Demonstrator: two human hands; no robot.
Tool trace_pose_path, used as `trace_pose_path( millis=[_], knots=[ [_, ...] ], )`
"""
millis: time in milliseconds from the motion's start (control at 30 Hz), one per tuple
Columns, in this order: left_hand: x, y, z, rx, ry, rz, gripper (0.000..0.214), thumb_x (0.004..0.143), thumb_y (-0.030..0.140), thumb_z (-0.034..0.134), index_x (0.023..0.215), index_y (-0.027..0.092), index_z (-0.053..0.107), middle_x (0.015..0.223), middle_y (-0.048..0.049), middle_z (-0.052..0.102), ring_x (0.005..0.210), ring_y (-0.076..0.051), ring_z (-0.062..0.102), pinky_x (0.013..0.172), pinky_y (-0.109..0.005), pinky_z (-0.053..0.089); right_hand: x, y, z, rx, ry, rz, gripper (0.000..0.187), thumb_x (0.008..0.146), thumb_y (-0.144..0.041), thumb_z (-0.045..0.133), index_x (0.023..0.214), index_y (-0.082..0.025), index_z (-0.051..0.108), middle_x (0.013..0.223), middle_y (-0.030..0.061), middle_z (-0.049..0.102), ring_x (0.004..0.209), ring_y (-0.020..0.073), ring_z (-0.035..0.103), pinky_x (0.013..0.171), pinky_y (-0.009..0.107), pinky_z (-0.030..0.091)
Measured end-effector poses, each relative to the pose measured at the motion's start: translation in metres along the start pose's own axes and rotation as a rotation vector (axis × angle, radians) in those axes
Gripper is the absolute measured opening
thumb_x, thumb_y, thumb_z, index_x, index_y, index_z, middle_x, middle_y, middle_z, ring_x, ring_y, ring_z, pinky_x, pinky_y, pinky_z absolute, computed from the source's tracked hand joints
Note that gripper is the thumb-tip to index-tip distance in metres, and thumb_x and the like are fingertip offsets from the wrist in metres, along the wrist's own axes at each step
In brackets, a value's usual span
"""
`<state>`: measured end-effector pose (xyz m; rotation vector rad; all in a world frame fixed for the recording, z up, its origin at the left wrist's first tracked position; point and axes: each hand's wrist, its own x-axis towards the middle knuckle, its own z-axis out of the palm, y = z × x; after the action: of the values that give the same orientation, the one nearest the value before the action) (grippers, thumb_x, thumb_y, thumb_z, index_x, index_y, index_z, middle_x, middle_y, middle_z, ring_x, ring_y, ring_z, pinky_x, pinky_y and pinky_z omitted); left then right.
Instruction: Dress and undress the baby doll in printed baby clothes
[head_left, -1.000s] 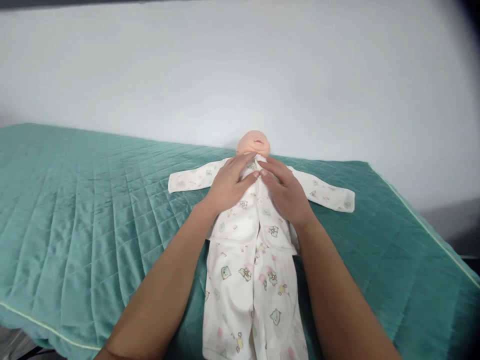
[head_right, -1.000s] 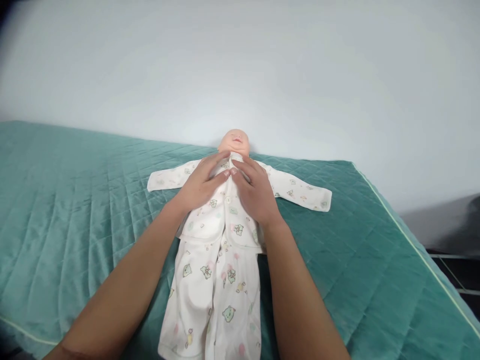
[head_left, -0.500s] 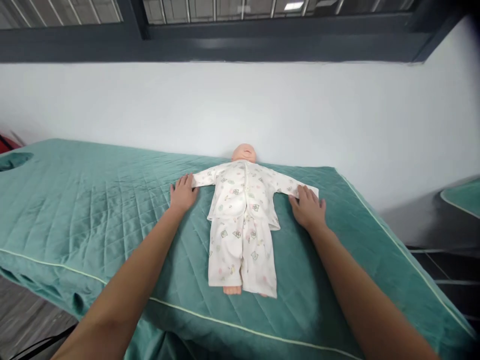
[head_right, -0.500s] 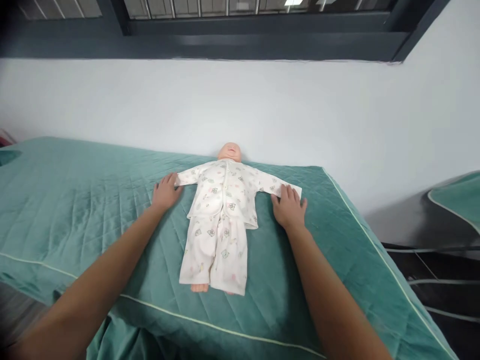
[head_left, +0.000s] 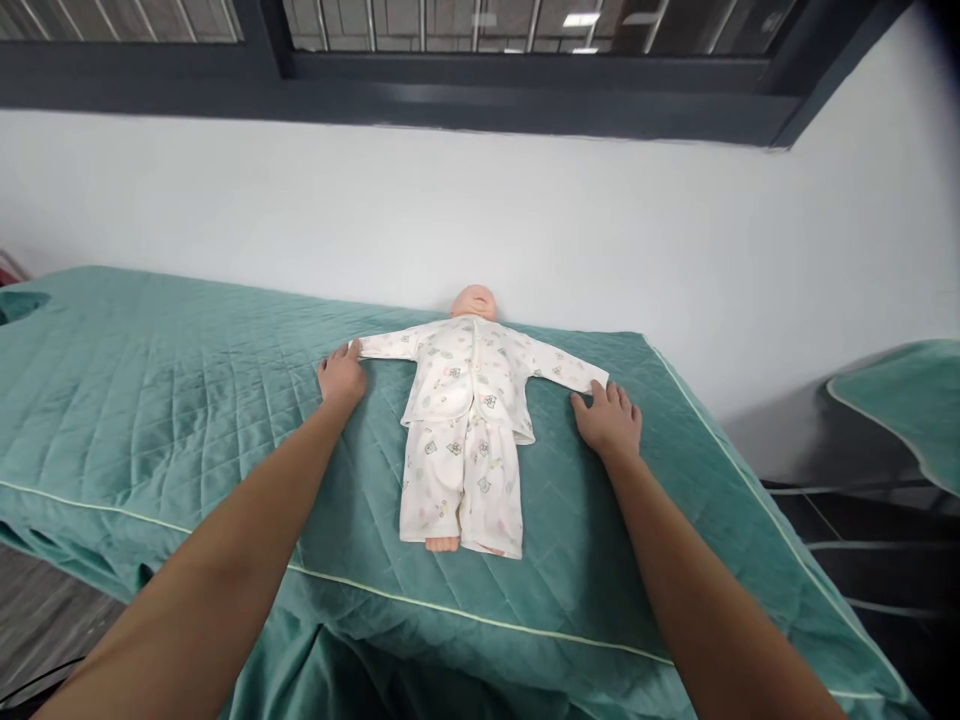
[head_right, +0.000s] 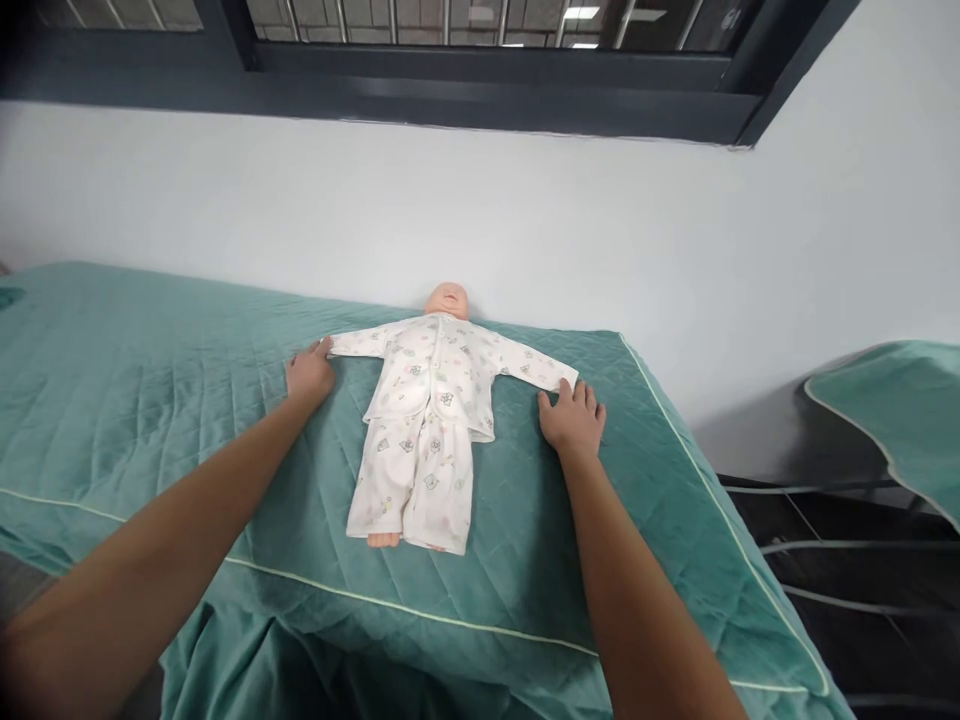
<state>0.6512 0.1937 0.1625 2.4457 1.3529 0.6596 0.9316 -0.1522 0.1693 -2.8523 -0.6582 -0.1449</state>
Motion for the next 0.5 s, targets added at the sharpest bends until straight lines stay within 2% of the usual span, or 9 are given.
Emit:
trace_pose_path(
  millis=[133,200,367,500],
  knots=[
    [-0.0015,-0.0003,-0.0016,-0.013,0.104,-0.029,0.056,0.095,0.010,0.034,0.150,0.018,0.043,0.159,-0.0150,0.041,0.146,-0.036,0.035,0.117,-0.068,0.020,-0.0012,-0.0006,-0.0005,0.000,0.004,0.001,0.067,0.101,-0.054,0.027,0.155,-0.015,0.039,0.163,0.0175,0.031,0.152,0.0331,0.025,0.122,0.054,0.021],
    [-0.0016,0.0004,-0.0017,0.013,0.135,-0.063,0.057,0.095,0.010,0.033,0.150,0.020,0.045,0.159,-0.0152,0.040,0.147,-0.036,0.032,0.117,-0.069,0.019,-0.0020,-0.0015,-0.0012,-0.002,-0.001,0.000,0.067,0.101,-0.053,0.027,0.155,-0.014,0.039,0.163,0.0174,0.031,0.152,0.0331,0.026,0.122,0.054,0.021],
    [0.0001,-0.0005,0.0000,0.112,0.056,-0.123,0.054,0.093,0.011,0.038,0.141,0.025,0.057,0.154,-0.0114,0.048,0.144,-0.031,0.039,0.116,-0.058,0.029,-0.0029,-0.0036,-0.0026,-0.009,-0.004,0.007,0.066,0.102,-0.052,0.026,0.155,-0.015,0.039,0.164,0.0167,0.030,0.152,0.0324,0.025,0.122,0.054,0.021],
    [-0.0006,-0.0007,0.0026,0.112,0.040,-0.118,0.048,0.092,0.016,0.042,0.135,0.022,0.062,0.148,-0.0134,0.054,0.142,-0.033,0.041,0.118,-0.059,0.026,-0.0025,-0.0047,-0.0025,-0.020,-0.016,0.026,0.065,0.102,-0.052,0.026,0.155,-0.016,0.038,0.164,0.0154,0.029,0.153,0.0309,0.024,0.123,0.053,0.019]
  ],
)
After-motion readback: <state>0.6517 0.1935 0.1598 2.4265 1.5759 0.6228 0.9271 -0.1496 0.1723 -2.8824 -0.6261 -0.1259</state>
